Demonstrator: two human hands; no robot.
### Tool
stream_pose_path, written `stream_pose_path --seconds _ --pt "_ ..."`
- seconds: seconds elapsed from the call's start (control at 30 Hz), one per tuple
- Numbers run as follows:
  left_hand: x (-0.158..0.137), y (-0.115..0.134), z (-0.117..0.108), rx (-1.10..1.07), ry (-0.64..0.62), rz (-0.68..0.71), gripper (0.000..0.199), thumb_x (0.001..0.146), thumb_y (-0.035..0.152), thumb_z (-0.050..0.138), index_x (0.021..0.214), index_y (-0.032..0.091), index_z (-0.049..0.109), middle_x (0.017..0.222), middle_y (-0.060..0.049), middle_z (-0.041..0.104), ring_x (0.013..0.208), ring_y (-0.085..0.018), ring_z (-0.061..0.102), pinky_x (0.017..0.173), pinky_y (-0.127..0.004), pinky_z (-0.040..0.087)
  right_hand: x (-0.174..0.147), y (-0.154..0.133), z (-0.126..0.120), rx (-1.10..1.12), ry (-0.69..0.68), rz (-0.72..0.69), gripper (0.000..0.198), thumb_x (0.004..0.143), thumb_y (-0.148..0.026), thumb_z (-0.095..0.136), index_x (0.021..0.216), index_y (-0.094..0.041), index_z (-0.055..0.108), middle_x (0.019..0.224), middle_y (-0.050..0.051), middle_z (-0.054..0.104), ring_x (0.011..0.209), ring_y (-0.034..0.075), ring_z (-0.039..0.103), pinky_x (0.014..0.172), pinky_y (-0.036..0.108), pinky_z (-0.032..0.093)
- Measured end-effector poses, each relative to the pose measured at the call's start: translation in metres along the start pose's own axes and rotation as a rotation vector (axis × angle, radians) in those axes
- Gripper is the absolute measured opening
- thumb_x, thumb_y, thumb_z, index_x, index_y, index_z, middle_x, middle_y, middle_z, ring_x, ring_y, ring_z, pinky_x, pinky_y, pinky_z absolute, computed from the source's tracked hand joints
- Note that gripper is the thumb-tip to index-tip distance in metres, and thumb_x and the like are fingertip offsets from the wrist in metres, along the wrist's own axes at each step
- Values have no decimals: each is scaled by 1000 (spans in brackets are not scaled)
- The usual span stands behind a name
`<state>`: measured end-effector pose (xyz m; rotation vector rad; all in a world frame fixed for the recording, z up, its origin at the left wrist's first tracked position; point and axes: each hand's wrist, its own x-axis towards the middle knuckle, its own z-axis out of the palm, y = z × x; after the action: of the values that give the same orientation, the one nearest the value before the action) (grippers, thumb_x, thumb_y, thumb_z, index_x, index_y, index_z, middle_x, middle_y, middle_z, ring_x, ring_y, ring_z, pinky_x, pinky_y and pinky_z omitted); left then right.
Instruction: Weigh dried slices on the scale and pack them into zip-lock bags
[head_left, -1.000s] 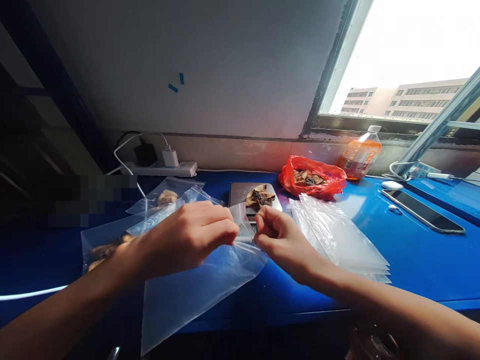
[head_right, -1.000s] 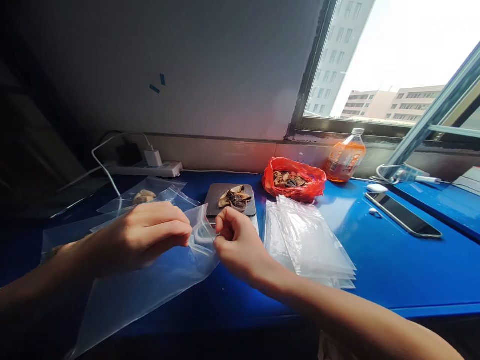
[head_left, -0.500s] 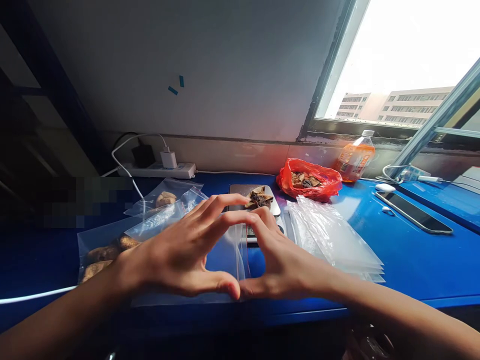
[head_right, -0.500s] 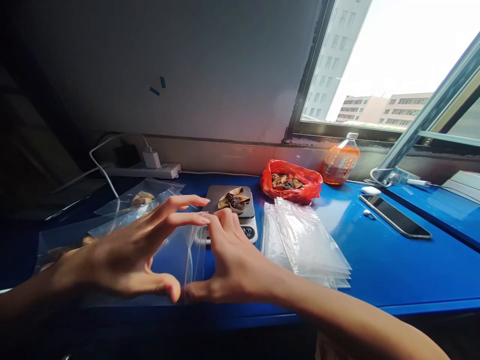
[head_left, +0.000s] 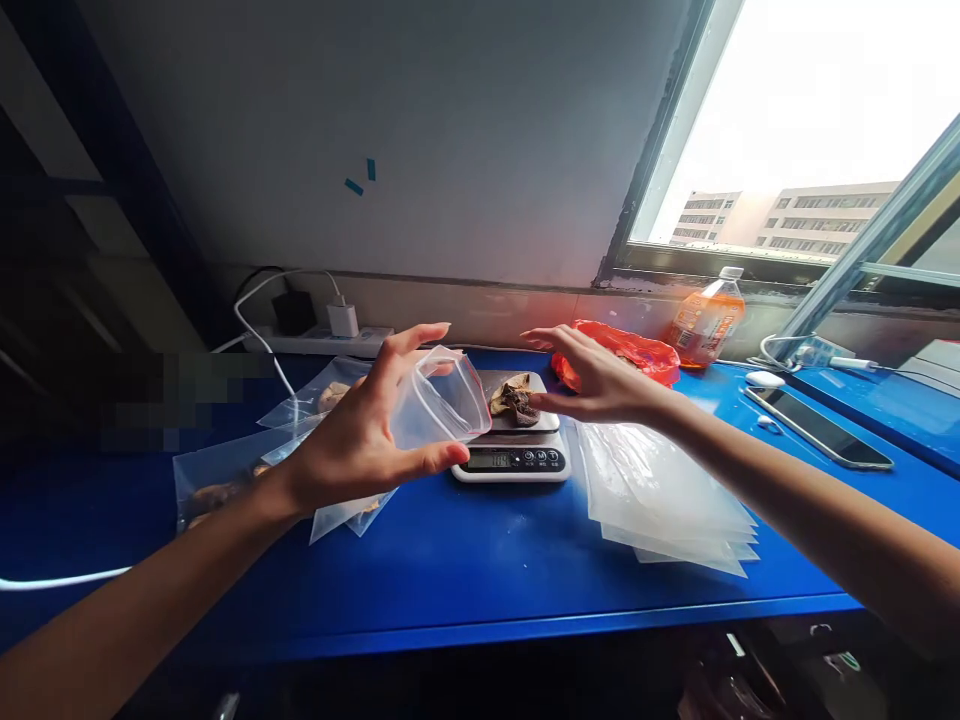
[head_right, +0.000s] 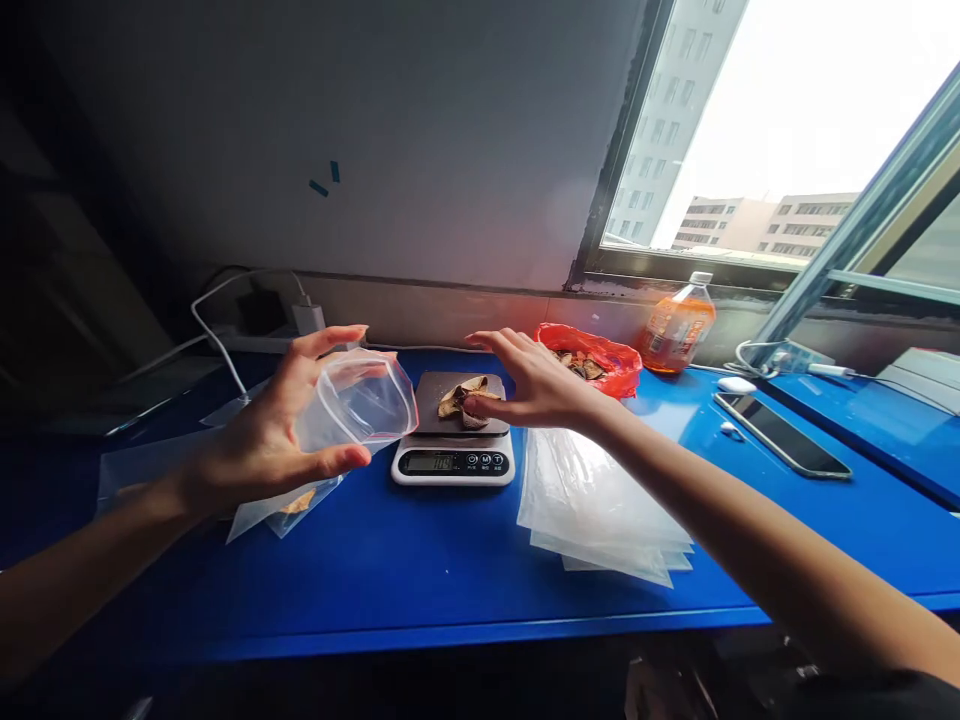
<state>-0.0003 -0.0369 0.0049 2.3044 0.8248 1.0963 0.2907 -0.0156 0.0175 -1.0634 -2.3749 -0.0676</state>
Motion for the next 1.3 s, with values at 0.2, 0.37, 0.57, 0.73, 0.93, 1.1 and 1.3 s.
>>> stream_pose_path --seconds 0.2,0.37,0.57,0.73,0.93,1.1,1.3 --pt "1 -1 7 -148 118 13 87 66 41 79 138 33 31 140 -10 47 130 -37 45 107 -55 42 18 24 52 1 -167 -63 77 79 -66 58 140 -20 43 127 15 54 113 29 52 91 48 43" --pt "2 -3 8 -190 155 11 82 68 44 78 135 32 32 139 -10 48 129 -35 46 107 -55 42 29 24 70 19 -173 -79 44 83 -56 58 101 -17 66 95 10 61 88 21 56 79 35 44" --pt "1 -6 12 -198 127 38 84 69 46 78 135 27 31 136 -13 49 126 -32 49 104 -52 44 29 22 71 -21 -104 -12 31 80 -47 62 85 -16 63 84 7 65 76 18 58 67 28 41" --pt "1 -8 16 -212 126 2 83 70 47 77 135 26 29 136 -14 49 127 -31 48 102 -49 46 32 13 73 0 -66 106 30 75 -46 67 84 -17 64 75 6 68 65 16 59 61 26 38" --pt "4 -13 21 -250 203 -25 90 68 48 77 135 23 23 135 -18 48 131 -33 43 107 -55 39 53 9 58 351 186 304 36 77 -50 62 81 -14 64 71 3 63 62 12 52 57 24 37" --pt "4 -18 25 -229 268 -49 94 65 47 79 134 24 20 139 -19 41 132 -34 42 108 -58 34 76 -22 18 391 139 287 41 76 -55 61 79 -15 64 70 1 60 62 11 50 55 23 35" --pt "4 -12 27 -243 240 -103 91 67 44 79 133 29 19 136 -14 44 125 -33 50 106 -57 38 96 -70 0 20 -293 104 41 75 -57 63 72 -16 65 66 2 63 57 10 50 51 23 33"
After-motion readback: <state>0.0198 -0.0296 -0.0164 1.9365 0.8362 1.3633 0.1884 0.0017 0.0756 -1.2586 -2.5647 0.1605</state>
